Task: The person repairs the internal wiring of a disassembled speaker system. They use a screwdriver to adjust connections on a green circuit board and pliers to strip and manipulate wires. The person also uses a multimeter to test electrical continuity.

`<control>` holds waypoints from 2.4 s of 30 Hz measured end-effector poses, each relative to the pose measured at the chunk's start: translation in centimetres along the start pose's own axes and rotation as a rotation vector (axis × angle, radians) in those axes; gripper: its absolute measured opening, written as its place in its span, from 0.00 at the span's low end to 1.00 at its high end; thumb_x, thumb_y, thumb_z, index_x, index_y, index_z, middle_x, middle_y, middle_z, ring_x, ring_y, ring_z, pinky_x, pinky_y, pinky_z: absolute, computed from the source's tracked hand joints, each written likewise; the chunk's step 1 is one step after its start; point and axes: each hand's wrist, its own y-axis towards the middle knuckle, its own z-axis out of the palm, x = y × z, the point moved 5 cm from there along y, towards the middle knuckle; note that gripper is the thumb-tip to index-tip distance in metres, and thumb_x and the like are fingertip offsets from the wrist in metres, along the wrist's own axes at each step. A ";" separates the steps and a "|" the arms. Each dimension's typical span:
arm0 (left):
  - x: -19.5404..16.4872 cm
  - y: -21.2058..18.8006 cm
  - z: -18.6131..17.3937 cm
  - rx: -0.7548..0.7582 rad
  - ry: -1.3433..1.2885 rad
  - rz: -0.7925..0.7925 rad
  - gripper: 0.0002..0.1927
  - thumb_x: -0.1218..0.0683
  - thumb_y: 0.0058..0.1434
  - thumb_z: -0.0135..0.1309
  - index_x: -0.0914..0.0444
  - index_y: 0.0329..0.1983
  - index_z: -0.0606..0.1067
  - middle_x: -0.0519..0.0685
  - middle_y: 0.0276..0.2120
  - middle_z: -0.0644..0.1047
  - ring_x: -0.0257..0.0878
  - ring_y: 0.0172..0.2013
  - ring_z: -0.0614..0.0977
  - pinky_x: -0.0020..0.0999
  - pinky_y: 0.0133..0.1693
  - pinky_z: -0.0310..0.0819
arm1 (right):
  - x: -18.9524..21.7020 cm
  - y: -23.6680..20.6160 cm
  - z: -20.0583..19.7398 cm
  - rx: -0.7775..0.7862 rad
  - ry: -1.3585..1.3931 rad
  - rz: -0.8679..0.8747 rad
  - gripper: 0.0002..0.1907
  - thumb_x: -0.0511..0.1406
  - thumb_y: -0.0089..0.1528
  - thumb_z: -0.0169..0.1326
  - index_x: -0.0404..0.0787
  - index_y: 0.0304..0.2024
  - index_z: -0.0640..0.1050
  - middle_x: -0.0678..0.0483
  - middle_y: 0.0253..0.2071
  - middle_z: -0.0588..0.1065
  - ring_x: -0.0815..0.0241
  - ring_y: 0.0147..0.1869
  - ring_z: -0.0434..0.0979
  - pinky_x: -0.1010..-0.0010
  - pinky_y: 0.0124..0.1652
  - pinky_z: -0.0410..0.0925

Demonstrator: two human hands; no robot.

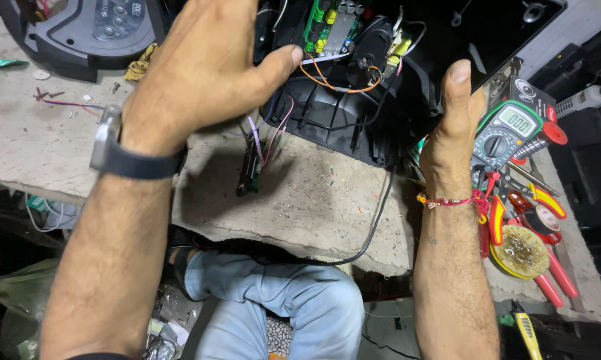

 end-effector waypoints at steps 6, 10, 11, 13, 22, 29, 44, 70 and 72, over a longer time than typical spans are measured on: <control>-4.6 -6.2 -4.3 -0.189 -0.255 -0.076 0.15 0.66 0.74 0.54 0.70 0.61 0.68 0.57 0.53 0.79 0.42 0.52 0.84 0.31 0.54 0.78 | -1.8 -0.1 -1.0 -0.025 -0.033 -0.005 0.29 0.60 0.69 0.55 0.49 0.34 0.60 0.65 0.33 0.55 0.70 0.38 0.52 0.73 0.45 0.53; -4.8 -9.8 -3.8 -0.200 -0.314 -0.315 0.12 0.64 0.71 0.60 0.69 0.56 0.75 0.54 0.44 0.82 0.38 0.42 0.86 0.27 0.45 0.81 | -1.7 -0.3 -0.6 -0.016 0.033 -0.008 0.27 0.59 0.69 0.57 0.47 0.41 0.64 0.64 0.38 0.59 0.69 0.45 0.58 0.72 0.54 0.58; -4.7 -10.5 -3.6 -0.169 -0.284 -0.347 0.11 0.63 0.70 0.61 0.69 0.54 0.76 0.53 0.42 0.83 0.38 0.38 0.86 0.27 0.43 0.80 | -1.5 -0.4 -0.5 -0.018 0.025 -0.008 0.27 0.59 0.69 0.57 0.46 0.43 0.65 0.64 0.39 0.60 0.69 0.46 0.59 0.71 0.56 0.59; -4.1 -11.5 -2.8 -0.054 -0.262 -0.449 0.12 0.60 0.67 0.62 0.68 0.52 0.78 0.53 0.39 0.83 0.39 0.35 0.87 0.29 0.39 0.80 | -1.1 -0.4 -0.1 -0.018 0.010 -0.013 0.30 0.59 0.69 0.57 0.44 0.52 0.67 0.63 0.43 0.63 0.69 0.50 0.62 0.70 0.62 0.60; -1.8 -12.5 -1.0 0.455 -0.269 -0.417 0.39 0.47 0.48 0.68 0.67 0.61 0.71 0.60 0.48 0.78 0.56 0.49 0.78 0.46 0.50 0.73 | -0.9 -1.0 0.4 -0.029 0.003 -0.021 0.40 0.55 0.69 0.61 0.36 0.69 0.63 0.62 0.44 0.64 0.69 0.49 0.61 0.71 0.61 0.60; -1.5 -11.8 -1.9 0.421 -0.042 -0.323 0.37 0.45 0.47 0.69 0.70 0.56 0.72 0.60 0.44 0.79 0.56 0.46 0.78 0.48 0.45 0.73 | -1.1 -1.1 0.7 -0.044 -0.051 -0.008 0.43 0.56 0.68 0.60 0.33 0.71 0.65 0.64 0.40 0.62 0.70 0.44 0.58 0.72 0.50 0.56; -6.3 -9.7 11.6 0.705 0.431 -0.072 0.06 0.58 0.58 0.58 0.58 0.27 0.83 0.44 0.23 0.82 0.43 0.25 0.81 0.39 0.22 0.70 | 0.5 -2.2 4.3 0.010 0.055 -0.070 0.49 0.55 0.70 0.61 0.35 0.77 0.52 0.45 0.77 0.60 0.53 0.79 0.63 0.61 0.76 0.58; -2.2 -7.6 16.2 0.761 0.391 0.457 0.07 0.55 0.58 0.55 0.56 0.28 0.83 0.43 0.30 0.83 0.44 0.32 0.85 0.41 0.25 0.74 | -4.4 -2.1 2.0 0.108 0.169 0.014 0.18 0.44 0.78 0.53 0.45 0.37 0.65 0.61 0.39 0.64 0.68 0.47 0.70 0.72 0.53 0.69; -2.7 -7.5 15.2 0.766 0.355 0.405 0.08 0.55 0.60 0.55 0.57 0.28 0.82 0.44 0.30 0.83 0.44 0.32 0.85 0.42 0.25 0.74 | -4.6 -2.1 1.7 0.100 0.158 0.020 0.16 0.44 0.78 0.53 0.44 0.40 0.67 0.60 0.42 0.66 0.67 0.50 0.72 0.71 0.57 0.70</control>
